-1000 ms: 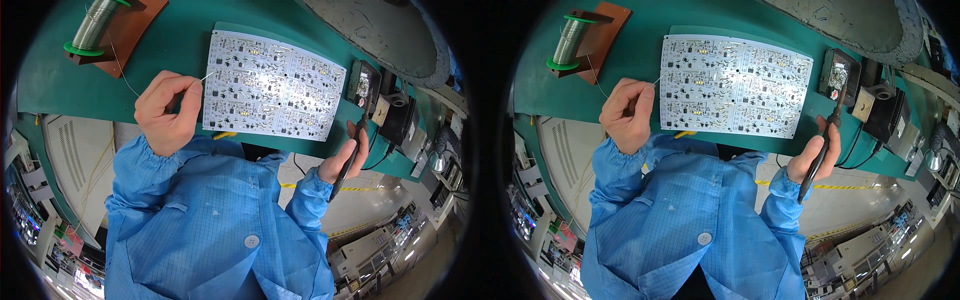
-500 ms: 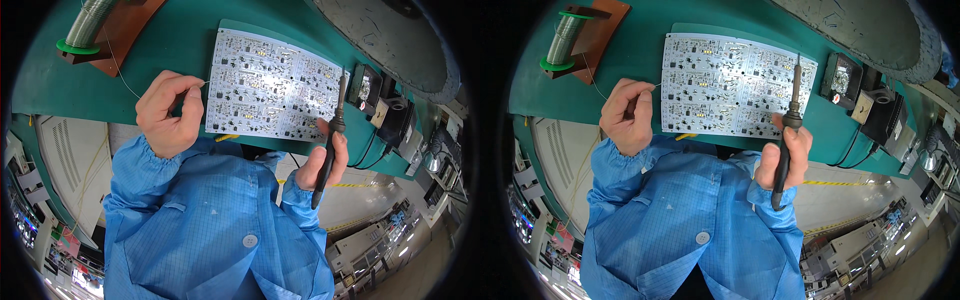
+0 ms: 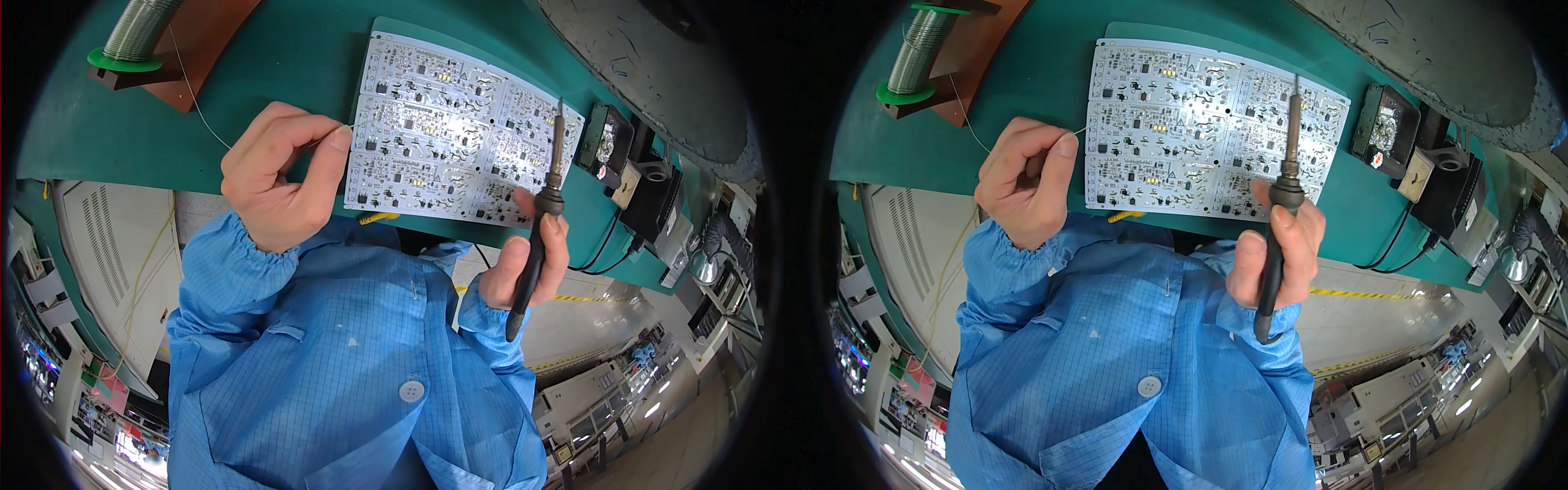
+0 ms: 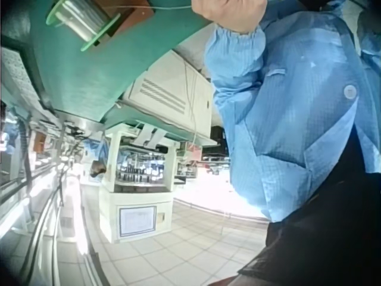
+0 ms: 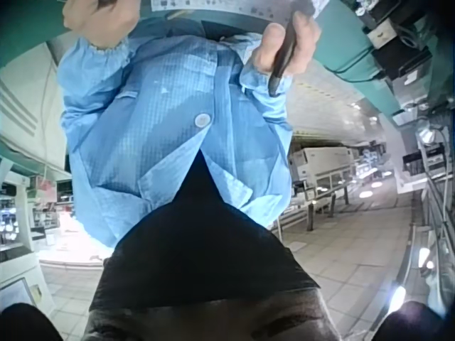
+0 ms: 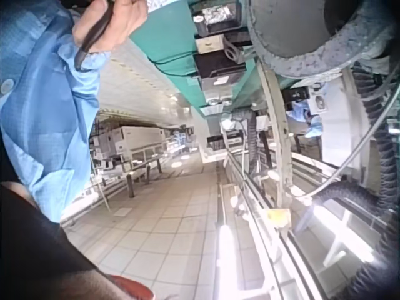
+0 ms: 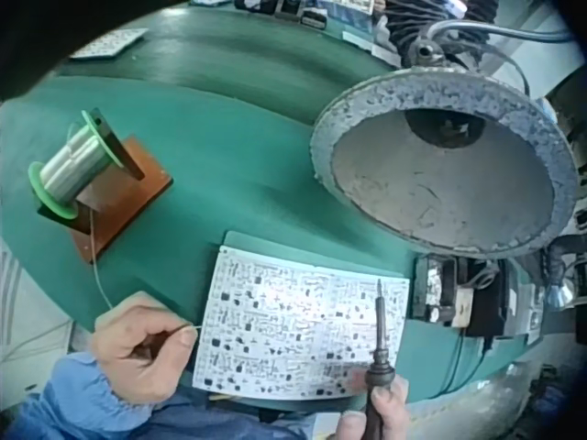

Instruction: Soldering components on a printed circuit board at a manual assembly station.

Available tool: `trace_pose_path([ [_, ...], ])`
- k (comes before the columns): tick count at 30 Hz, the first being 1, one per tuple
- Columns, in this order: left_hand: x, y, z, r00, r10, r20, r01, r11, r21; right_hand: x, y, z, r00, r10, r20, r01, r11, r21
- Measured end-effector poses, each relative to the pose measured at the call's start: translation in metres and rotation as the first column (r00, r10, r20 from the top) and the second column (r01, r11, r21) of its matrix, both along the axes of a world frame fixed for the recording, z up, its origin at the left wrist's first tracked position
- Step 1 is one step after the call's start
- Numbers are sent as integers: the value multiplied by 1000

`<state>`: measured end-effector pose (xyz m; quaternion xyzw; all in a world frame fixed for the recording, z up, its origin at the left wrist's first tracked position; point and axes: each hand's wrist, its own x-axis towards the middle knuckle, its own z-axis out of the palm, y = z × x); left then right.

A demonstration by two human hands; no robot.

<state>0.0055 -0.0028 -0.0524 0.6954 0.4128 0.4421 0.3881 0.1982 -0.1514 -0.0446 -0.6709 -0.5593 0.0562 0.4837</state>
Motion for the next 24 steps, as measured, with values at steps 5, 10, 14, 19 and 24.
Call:
trace_pose_path([
  [5,-2,-1,0,1000,-1,-21,1,1000,-3,8,-7,-10,985,-164,-45,166,986,31],
  [10,-1,-1,-2,1000,-13,-20,14,1000,12,22,-4,-21,954,-300,-3,300,952,64],
  [14,0,-2,-1,1000,-8,-3,8,1000,2,23,-2,-26,933,-357,-50,361,928,89],
  [19,1,-3,-3,1000,11,12,-11,1000,-15,24,-3,-27,936,-347,-60,351,931,98],
  [24,1,-2,-5,999,0,32,0,1000,-9,26,-4,-26,947,-316,-59,320,942,97],
])
